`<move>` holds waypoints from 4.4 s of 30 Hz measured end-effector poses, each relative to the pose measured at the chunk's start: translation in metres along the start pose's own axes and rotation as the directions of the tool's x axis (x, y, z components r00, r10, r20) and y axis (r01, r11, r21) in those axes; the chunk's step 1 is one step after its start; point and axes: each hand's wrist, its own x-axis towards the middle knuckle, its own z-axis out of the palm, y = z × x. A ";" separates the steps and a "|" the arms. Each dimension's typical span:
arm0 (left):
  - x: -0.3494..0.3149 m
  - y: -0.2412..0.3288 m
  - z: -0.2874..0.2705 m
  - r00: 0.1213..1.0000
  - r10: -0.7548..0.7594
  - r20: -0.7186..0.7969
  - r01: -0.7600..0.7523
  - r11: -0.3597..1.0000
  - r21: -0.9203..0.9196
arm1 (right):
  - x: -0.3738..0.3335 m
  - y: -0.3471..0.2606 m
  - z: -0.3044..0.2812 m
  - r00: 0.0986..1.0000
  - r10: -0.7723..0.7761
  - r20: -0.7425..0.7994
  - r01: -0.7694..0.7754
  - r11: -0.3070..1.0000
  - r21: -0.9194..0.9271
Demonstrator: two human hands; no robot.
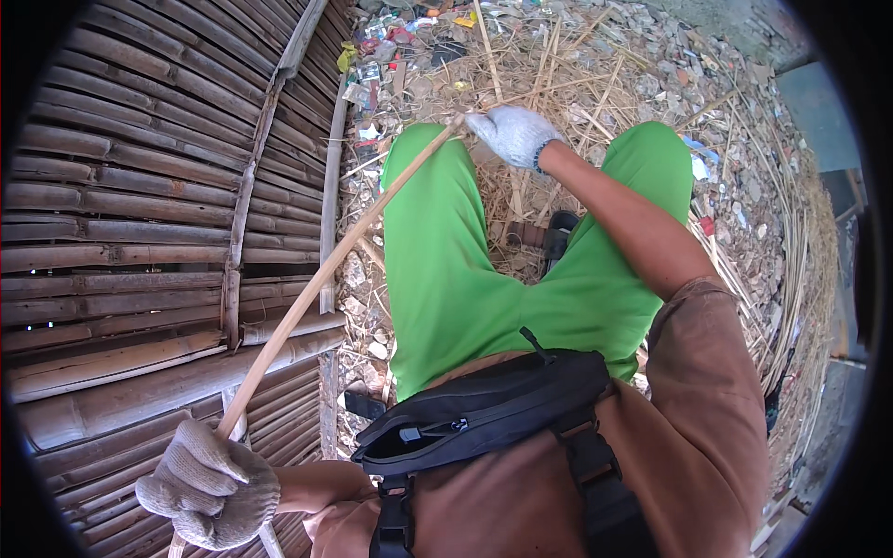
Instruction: The person shapes a thin strip of bamboo by shaving down the surface using a small red-handled blade. They hold the bamboo strip with one gloved hand and carefully scrape the wood with the blade, rotating the strip to even out the surface.
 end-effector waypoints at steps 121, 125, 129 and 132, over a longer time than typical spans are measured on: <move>0.013 -0.232 -0.030 -0.154 -0.884 0.441 0.983 -0.093 0.158 | 0.001 0.254 -0.112 0.616 0.669 -0.416 0.207 0.373 0.905; 0.003 -0.240 0.012 -0.128 -0.961 0.244 0.977 -0.079 0.199 | -0.012 0.216 -0.117 0.617 0.697 -0.365 -0.212 0.594 0.776; -0.013 -0.267 0.070 -0.051 -0.965 0.256 0.986 -0.008 0.168 | -0.052 0.158 -0.071 0.808 0.521 -0.277 -0.147 0.632 0.761; -0.036 -0.298 0.093 0.011 -0.971 0.239 0.993 0.039 0.113 | -0.106 0.076 -0.039 0.937 0.292 -0.193 -0.098 0.748 0.656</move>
